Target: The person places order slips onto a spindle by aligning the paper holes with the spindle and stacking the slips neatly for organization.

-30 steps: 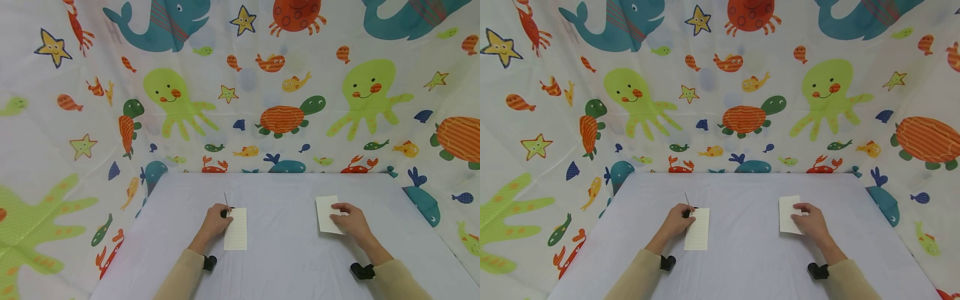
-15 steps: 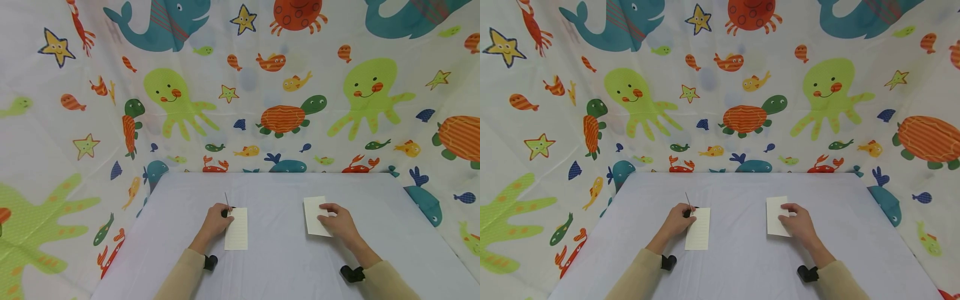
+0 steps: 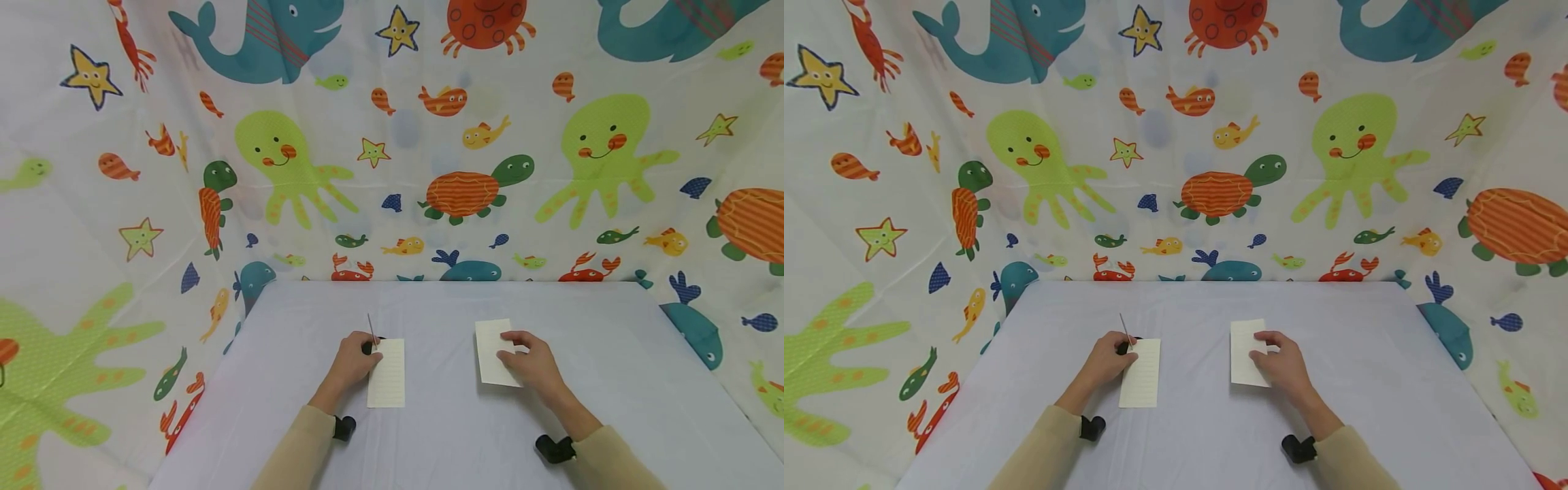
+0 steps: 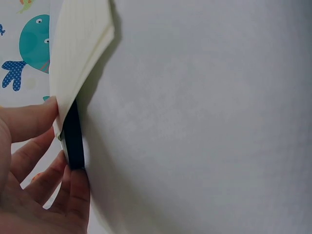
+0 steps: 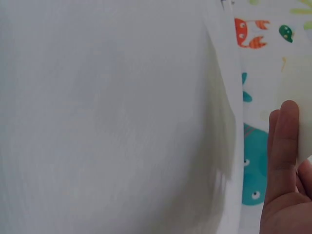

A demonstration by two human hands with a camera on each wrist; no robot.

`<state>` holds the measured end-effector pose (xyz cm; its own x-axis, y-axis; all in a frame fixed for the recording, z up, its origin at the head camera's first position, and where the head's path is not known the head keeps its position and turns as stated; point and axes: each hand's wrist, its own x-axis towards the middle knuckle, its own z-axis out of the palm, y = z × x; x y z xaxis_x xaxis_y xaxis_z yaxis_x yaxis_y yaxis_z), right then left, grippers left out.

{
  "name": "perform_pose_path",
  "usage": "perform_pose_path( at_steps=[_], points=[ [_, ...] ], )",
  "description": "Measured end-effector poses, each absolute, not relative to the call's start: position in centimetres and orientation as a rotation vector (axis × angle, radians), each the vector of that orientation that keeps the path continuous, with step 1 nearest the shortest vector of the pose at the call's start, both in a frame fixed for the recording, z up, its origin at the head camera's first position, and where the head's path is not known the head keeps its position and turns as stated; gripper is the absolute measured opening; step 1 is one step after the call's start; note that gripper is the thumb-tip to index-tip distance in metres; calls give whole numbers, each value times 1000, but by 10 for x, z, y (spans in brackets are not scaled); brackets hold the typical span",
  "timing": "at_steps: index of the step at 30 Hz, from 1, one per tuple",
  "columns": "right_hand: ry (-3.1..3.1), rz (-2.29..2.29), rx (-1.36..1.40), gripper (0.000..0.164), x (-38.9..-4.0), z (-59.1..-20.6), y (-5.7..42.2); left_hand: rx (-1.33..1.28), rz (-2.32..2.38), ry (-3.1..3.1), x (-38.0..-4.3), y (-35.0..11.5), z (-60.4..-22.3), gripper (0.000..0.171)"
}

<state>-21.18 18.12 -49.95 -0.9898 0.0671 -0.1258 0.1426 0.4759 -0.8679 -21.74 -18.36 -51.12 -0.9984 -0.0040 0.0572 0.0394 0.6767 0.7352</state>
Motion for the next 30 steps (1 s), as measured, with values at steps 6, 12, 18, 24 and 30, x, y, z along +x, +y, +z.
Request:
perform_pose_path(
  at_steps=[6, 12, 18, 24, 30],
  points=[
    [2610, -1640, 159, 46, -211, -497, 171, -28, -1252, -2822, -218, -183, -511, 23],
    [2599, -1679, 134, 46, -210, -494, 160, -28, -1249, -2833, -219, -184, -513, 22],
    [2585, -1697, 126, 45, -212, -492, 149, -12, -1251, -2844, -221, -185, -512, 22],
    [2586, -1728, 109, 44, -214, -486, 136, -26, -1266, -2833, -220, -185, -510, 21],
    [2574, -1773, 94, 43, -214, -481, 124, -11, -1265, -2838, -220, -184, -511, 21]
  ],
)
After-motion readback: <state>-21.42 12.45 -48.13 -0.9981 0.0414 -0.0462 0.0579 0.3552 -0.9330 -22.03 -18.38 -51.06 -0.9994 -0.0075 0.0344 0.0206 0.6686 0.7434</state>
